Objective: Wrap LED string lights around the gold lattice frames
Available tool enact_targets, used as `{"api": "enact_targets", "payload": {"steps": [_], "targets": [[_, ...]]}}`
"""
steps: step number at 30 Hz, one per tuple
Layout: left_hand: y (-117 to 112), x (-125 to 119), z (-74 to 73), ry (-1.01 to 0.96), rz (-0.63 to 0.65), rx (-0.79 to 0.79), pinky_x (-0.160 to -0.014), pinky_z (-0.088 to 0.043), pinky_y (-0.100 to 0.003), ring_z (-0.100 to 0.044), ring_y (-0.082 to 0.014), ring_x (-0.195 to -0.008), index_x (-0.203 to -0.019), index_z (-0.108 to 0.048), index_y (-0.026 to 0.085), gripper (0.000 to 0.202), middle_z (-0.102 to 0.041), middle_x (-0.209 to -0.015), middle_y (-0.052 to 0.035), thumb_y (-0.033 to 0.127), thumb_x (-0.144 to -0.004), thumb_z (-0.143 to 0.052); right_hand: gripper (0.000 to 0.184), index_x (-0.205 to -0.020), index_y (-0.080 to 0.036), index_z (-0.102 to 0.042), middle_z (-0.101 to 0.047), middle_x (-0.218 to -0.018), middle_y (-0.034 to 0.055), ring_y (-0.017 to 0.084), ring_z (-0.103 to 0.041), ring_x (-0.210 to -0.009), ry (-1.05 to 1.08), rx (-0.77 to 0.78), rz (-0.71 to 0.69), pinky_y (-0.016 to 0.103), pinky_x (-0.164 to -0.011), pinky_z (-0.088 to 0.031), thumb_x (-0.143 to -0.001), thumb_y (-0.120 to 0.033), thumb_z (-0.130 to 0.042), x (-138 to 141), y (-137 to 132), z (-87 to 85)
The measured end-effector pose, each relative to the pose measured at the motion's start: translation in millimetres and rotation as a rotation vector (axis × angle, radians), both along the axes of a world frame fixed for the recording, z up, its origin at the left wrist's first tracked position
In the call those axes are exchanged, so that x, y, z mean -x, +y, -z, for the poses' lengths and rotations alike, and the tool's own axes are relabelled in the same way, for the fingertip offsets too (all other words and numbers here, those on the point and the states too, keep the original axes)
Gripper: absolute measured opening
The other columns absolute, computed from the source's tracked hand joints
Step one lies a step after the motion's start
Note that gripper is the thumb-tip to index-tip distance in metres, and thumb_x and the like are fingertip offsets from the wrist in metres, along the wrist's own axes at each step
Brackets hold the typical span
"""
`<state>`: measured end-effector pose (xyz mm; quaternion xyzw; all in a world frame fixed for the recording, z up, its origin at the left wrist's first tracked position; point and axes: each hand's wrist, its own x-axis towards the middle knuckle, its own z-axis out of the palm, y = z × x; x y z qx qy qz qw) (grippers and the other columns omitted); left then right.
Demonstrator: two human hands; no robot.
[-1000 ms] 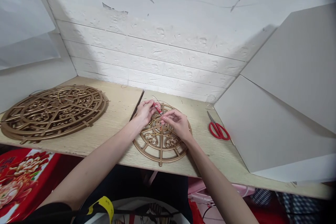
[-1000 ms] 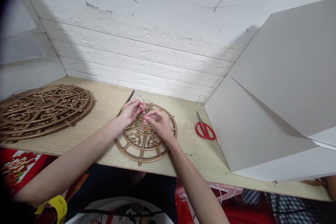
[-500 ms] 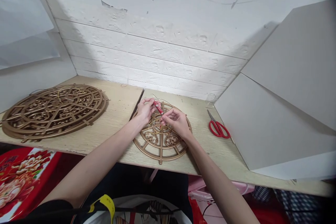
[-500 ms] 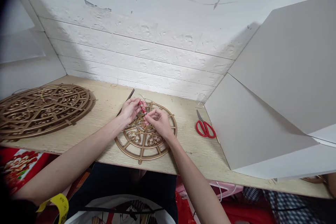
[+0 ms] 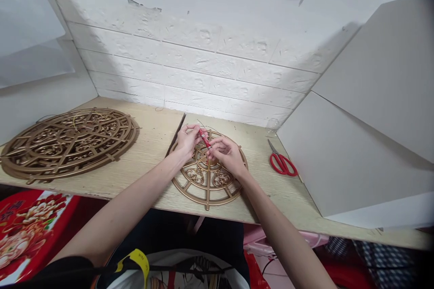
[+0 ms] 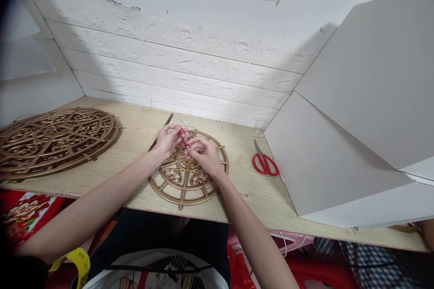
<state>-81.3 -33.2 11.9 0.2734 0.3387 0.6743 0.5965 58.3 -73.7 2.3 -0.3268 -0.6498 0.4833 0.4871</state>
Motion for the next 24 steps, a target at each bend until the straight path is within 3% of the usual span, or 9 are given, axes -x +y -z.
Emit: {"api": "enact_targets", "payload": {"steps": [12,18,20,24], "targets": [[4,-4,13.0,0.008,0.010,-0.016,-0.060,-0.052,-0.028,-0.063,-0.0130,-0.057,-0.076,-0.045,0.017,0.021,-0.063,-0.063,-0.0010,0.013,-0.071,-0.065,0.011,-0.073,-0.018,-0.057,-0.061,-0.058,-0.0037,0.011,-0.056,-0.050,-0.036,-0.036,0.058,0.023,-0.051,-0.046,-0.066,-0.018,-0.066,0,3,5.7],[4,1,2.4,-0.016,0.058,-0.045,-0.060,-0.052,-0.029,-0.063,-0.0135,-0.055,-0.076,-0.046,0.016,0.020,-0.066,-0.065,-0.0049,0.013,-0.073,-0.065,0.021,-0.088,-0.018,-0.064,-0.067,-0.071,0.0002,0.011,-0.060,-0.056,0.003,0.026,-0.020,0.022,-0.051,-0.047,-0.070,-0.027,-0.071,-4,1,-4.7],[5,4,0.1,-0.030,0.054,-0.066,-0.059,-0.051,-0.027,-0.063,-0.0137,-0.055,-0.075,-0.047,0.015,0.018,-0.066,-0.065,-0.0054,0.012,-0.074,-0.065,0.029,-0.097,-0.019,-0.064,-0.069,-0.079,0.0020,0.011,-0.060,-0.058,0.032,0.002,0.023,0.022,-0.050,-0.046,-0.072,-0.031,-0.071,-12,2,-11.1],[11,11,2.3,-0.084,0.014,-0.044,-0.058,-0.051,-0.026,-0.063,-0.0140,-0.056,-0.073,-0.048,0.015,0.019,-0.064,-0.063,-0.0054,0.011,-0.073,-0.066,0.030,-0.099,-0.019,-0.063,-0.070,-0.084,0.0040,0.010,-0.058,-0.057,0.210,-0.038,0.284,0.020,-0.047,-0.042,-0.074,-0.033,-0.070,-36,8,-22.2]]}}
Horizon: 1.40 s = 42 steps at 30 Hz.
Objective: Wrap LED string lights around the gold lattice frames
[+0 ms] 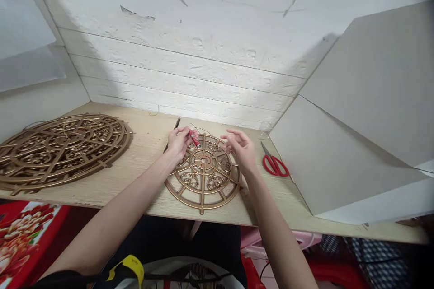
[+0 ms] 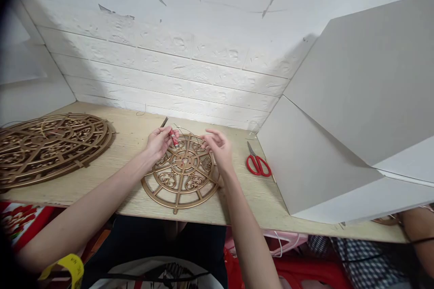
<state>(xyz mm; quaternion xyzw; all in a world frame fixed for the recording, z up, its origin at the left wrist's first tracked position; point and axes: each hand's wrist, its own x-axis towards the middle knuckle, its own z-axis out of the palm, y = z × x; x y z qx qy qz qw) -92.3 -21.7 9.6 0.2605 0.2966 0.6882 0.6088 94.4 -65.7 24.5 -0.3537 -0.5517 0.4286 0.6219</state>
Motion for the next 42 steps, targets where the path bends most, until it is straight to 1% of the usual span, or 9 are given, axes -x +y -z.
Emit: {"api": "enact_targets", "payload": {"steps": [3,5,8,13,17,23,33,37,42], "targets": [[4,3,3.1,-0.023,-0.003,0.026,-0.059,-0.052,-0.026,-0.063,-0.0136,-0.057,-0.072,-0.049,0.014,0.016,-0.064,-0.063,-0.0056,0.008,-0.074,-0.065,0.024,-0.091,-0.018,-0.063,-0.068,-0.075,0.0021,0.008,-0.055,-0.054,0.123,-0.008,0.129,0.019,-0.047,-0.041,-0.071,-0.029,-0.071,-17,4,-5.8],[4,3,3.6,-0.028,0.003,0.027,-0.059,-0.052,-0.026,-0.063,-0.0138,-0.057,-0.071,-0.050,0.014,0.014,-0.064,-0.062,-0.0061,0.007,-0.075,-0.062,0.020,-0.087,-0.018,-0.064,-0.066,-0.069,0.0008,0.008,-0.054,-0.054,0.112,-0.014,0.111,0.020,-0.049,-0.041,-0.071,-0.028,-0.071,-22,3,-7.9],[3,3,2.3,-0.029,0.002,0.026,-0.056,-0.051,-0.026,-0.063,-0.0145,-0.056,-0.069,-0.050,0.013,0.014,-0.064,-0.062,-0.0073,0.007,-0.076,-0.060,0.016,-0.086,-0.019,-0.066,-0.067,-0.072,0.0012,0.010,-0.057,-0.059,-0.072,-0.011,-0.068,0.022,-0.055,-0.044,-0.074,-0.028,-0.070,-20,-3,-7.9],[3,4,1.0,-0.029,-0.011,0.043,-0.054,-0.050,-0.025,-0.063,-0.0144,-0.056,-0.070,-0.051,0.013,0.013,-0.064,-0.063,-0.0079,0.005,-0.079,-0.055,0.015,-0.091,-0.020,-0.071,-0.069,-0.090,0.0037,0.016,-0.061,-0.080,-0.619,-0.043,-0.463,0.030,-0.071,-0.048,-0.078,-0.019,-0.064,-2,-8,-1.3],[4,5,3.0,-0.029,-0.014,0.046,-0.054,-0.050,-0.024,-0.062,-0.0139,-0.055,-0.070,-0.051,0.013,0.013,-0.064,-0.063,-0.0075,0.007,-0.078,-0.057,0.028,-0.086,-0.021,-0.073,-0.067,-0.088,0.0033,0.017,-0.058,-0.083,-0.932,-0.234,-0.359,0.033,-0.079,-0.044,-0.073,0.000,-0.060,7,-7,4.5],[3,5,3.1,-0.030,0.012,0.026,-0.054,-0.050,-0.024,-0.060,-0.0125,-0.054,-0.069,-0.051,0.013,0.013,-0.063,-0.062,-0.0065,0.006,-0.078,-0.058,0.022,-0.085,-0.021,-0.074,-0.066,-0.088,0.0042,0.018,-0.056,-0.086,-1.041,-0.302,-0.377,0.034,-0.084,-0.042,-0.075,-0.004,-0.065,8,-7,6.8],[3,5,3.1,-0.022,-0.002,0.027,-0.052,-0.049,-0.023,-0.059,-0.0122,-0.052,-0.068,-0.050,0.013,0.014,-0.062,-0.060,-0.0055,0.006,-0.078,-0.057,0.002,-0.077,-0.019,-0.070,-0.062,-0.082,0.0039,0.018,-0.055,-0.082,-0.955,-0.261,-0.359,0.033,-0.079,-0.042,-0.077,-0.021,-0.069,12,-3,12.6],[5,5,3.9,-0.044,-0.010,0.033,-0.055,-0.050,-0.024,-0.061,-0.0135,-0.055,-0.070,-0.050,0.014,0.014,-0.064,-0.063,-0.0069,0.006,-0.077,-0.059,0.010,-0.078,-0.019,-0.069,-0.061,-0.084,0.0037,0.017,-0.054,-0.080,-0.746,-0.191,-0.271,0.031,-0.074,-0.043,-0.078,-0.029,-0.068,12,-5,8.6],[3,5,1.7,-0.053,-0.022,0.072,-0.058,-0.052,-0.027,-0.063,-0.0147,-0.057,-0.071,-0.052,0.013,0.012,-0.065,-0.066,-0.0082,0.006,-0.078,-0.059,0.021,-0.082,-0.018,-0.065,-0.065,-0.085,0.0031,0.013,-0.057,-0.072,-0.282,0.036,-0.258,0.026,-0.066,-0.047,-0.074,-0.038,-0.070,14,-4,10.3]]}}
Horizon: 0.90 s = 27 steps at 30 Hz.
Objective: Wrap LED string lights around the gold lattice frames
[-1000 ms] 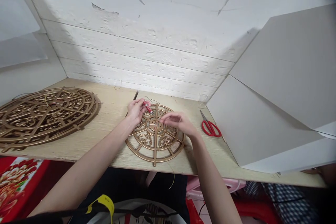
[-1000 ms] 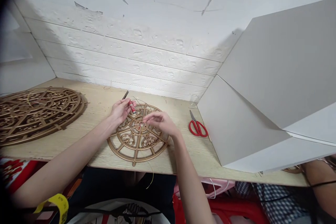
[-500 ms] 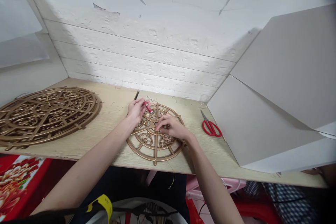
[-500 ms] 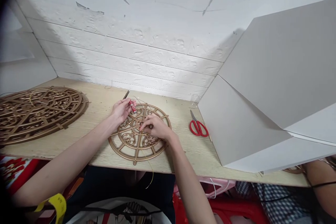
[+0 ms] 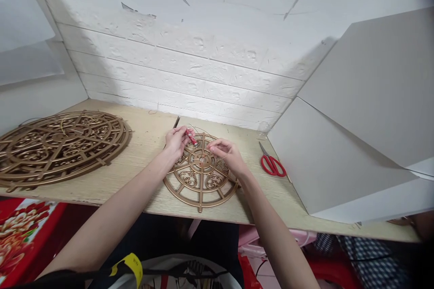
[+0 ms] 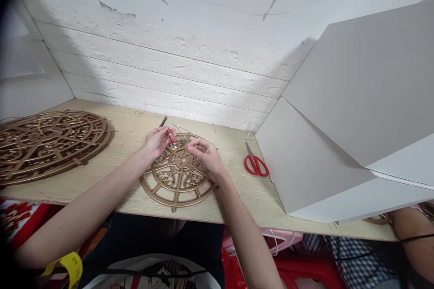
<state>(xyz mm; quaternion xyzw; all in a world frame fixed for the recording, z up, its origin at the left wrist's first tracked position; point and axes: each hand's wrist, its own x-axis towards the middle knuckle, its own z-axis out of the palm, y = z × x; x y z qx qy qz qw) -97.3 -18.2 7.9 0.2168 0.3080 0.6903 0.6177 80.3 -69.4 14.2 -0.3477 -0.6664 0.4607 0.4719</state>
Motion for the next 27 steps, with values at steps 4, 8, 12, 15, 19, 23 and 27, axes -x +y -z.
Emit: {"api": "enact_targets", "payload": {"steps": [4,8,12,15,19,23,27], "targets": [[-1,0,-2.1,0.014,-0.009,0.012,-0.057,-0.052,-0.028,-0.062,-0.0147,-0.055,-0.072,-0.053,0.013,0.011,-0.065,-0.065,-0.0082,0.006,-0.079,-0.057,0.023,-0.078,-0.018,-0.064,-0.067,-0.082,0.0025,0.009,-0.056,-0.062,0.309,0.135,0.092,0.020,-0.054,-0.045,-0.068,-0.035,-0.075,-2,5,-0.3],[0,0,-2.7,-0.004,-0.014,0.032,-0.058,-0.053,-0.026,-0.063,-0.0141,-0.057,-0.072,-0.052,0.013,0.012,-0.065,-0.064,-0.0078,0.004,-0.080,-0.054,0.025,-0.076,-0.018,-0.064,-0.067,-0.077,0.0009,0.007,-0.055,-0.060,0.501,0.128,0.184,0.018,-0.051,-0.044,-0.061,-0.030,-0.080,-9,9,-5.3],[0,0,-2.6,-0.005,-0.008,0.031,-0.058,-0.053,-0.025,-0.063,-0.0139,-0.058,-0.073,-0.051,0.013,0.011,-0.065,-0.065,-0.0080,0.005,-0.079,-0.056,0.026,-0.077,-0.018,-0.063,-0.067,-0.077,0.0013,0.008,-0.056,-0.059,0.564,0.092,0.271,0.018,-0.048,-0.044,-0.061,-0.030,-0.080,-15,11,-9.8],[-1,1,-2.9,0.003,-0.011,0.030,-0.059,-0.053,-0.026,-0.063,-0.0138,-0.056,-0.073,-0.052,0.013,0.011,-0.065,-0.065,-0.0081,0.005,-0.080,-0.056,0.028,-0.077,-0.018,-0.062,-0.066,-0.076,0.0011,0.007,-0.055,-0.059,0.627,0.096,0.323,0.018,-0.048,-0.043,-0.058,-0.028,-0.081,-20,12,-11.8],[-2,1,-3.0,-0.003,-0.007,0.016,-0.059,-0.053,-0.028,-0.062,-0.0139,-0.055,-0.073,-0.052,0.013,0.011,-0.065,-0.064,-0.0080,0.005,-0.080,-0.055,0.029,-0.078,-0.019,-0.061,-0.065,-0.079,0.0008,0.007,-0.055,-0.059,0.648,0.064,0.365,0.016,-0.045,-0.041,-0.059,-0.028,-0.080,-31,14,-13.5],[-1,0,-2.6,-0.018,-0.010,0.025,-0.058,-0.053,-0.027,-0.063,-0.0142,-0.055,-0.073,-0.052,0.013,0.011,-0.065,-0.063,-0.0076,0.006,-0.078,-0.059,0.030,-0.080,-0.019,-0.059,-0.064,-0.079,-0.0002,0.005,-0.054,-0.058,0.677,0.001,0.419,0.014,-0.040,-0.038,-0.062,-0.031,-0.080,-43,17,-14.8],[-2,0,-3.2,-0.009,-0.010,0.031,-0.059,-0.053,-0.027,-0.064,-0.0152,-0.058,-0.074,-0.052,0.012,0.010,-0.066,-0.065,-0.0090,0.004,-0.079,-0.056,0.030,-0.081,-0.019,-0.059,-0.063,-0.080,-0.0019,0.003,-0.054,-0.059,0.784,0.011,0.435,0.011,-0.041,-0.039,-0.062,-0.028,-0.081,-51,17,-15.9]]}}
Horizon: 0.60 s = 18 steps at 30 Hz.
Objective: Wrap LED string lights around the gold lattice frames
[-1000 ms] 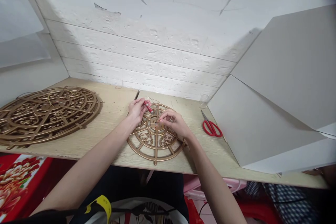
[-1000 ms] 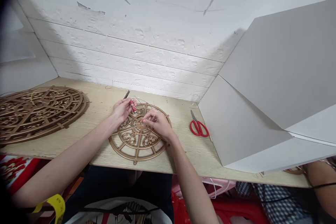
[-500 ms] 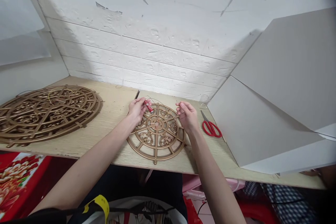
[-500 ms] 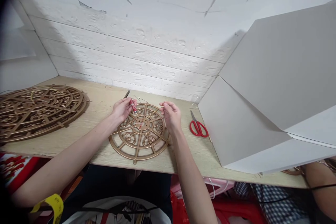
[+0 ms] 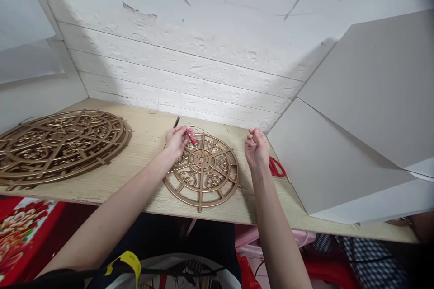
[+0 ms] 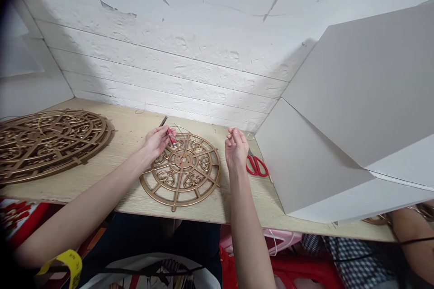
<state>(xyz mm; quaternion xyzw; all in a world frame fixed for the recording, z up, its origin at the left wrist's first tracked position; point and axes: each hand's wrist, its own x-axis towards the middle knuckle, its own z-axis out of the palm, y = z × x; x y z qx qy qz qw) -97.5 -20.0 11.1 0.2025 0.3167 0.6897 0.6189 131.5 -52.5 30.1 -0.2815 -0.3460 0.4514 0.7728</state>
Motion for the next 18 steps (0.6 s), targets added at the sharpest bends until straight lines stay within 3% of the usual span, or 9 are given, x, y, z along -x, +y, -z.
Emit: {"api": "enact_targets", "payload": {"steps": [7,11,15,18], "targets": [[-1,0,-0.5,0.007,0.002,-0.008,-0.059,-0.053,-0.026,-0.063,-0.0145,-0.057,-0.072,-0.052,0.013,0.011,-0.065,-0.064,-0.0081,0.005,-0.078,-0.058,0.026,-0.076,-0.021,-0.054,-0.058,-0.072,-0.0041,0.003,-0.048,-0.053,0.017,-0.065,-0.052,0.011,-0.040,-0.040,-0.067,-0.030,-0.077,-9,-2,-2.6],[1,0,1.2,0.016,-0.002,-0.024,-0.060,-0.052,-0.028,-0.063,-0.0148,-0.058,-0.072,-0.051,0.013,0.012,-0.064,-0.064,-0.0081,0.005,-0.079,-0.054,0.024,-0.074,-0.022,-0.055,-0.057,-0.069,-0.0048,0.003,-0.042,-0.046,-0.111,-0.074,-0.094,0.014,-0.038,-0.038,-0.068,-0.034,-0.076,8,-5,-1.2],[1,-2,2.6,0.047,0.029,-0.069,-0.057,-0.050,-0.026,-0.060,-0.0129,-0.054,-0.070,-0.051,0.013,0.013,-0.062,-0.061,-0.0058,0.006,-0.080,-0.053,0.019,-0.081,-0.022,-0.063,-0.062,-0.068,-0.0029,0.006,-0.047,-0.047,-0.464,0.025,-0.356,0.018,-0.039,-0.038,-0.069,-0.031,-0.075,43,-15,7.4],[-1,-5,3.1,0.071,0.037,-0.079,-0.054,-0.048,-0.024,-0.059,-0.0125,-0.052,-0.071,-0.050,0.014,0.012,-0.061,-0.058,-0.0047,0.007,-0.079,-0.054,0.029,-0.095,-0.021,-0.065,-0.063,-0.066,-0.0028,0.007,-0.049,-0.046,-0.627,0.041,-0.529,0.018,-0.040,-0.038,-0.070,-0.032,-0.074,63,-23,14.0]]}}
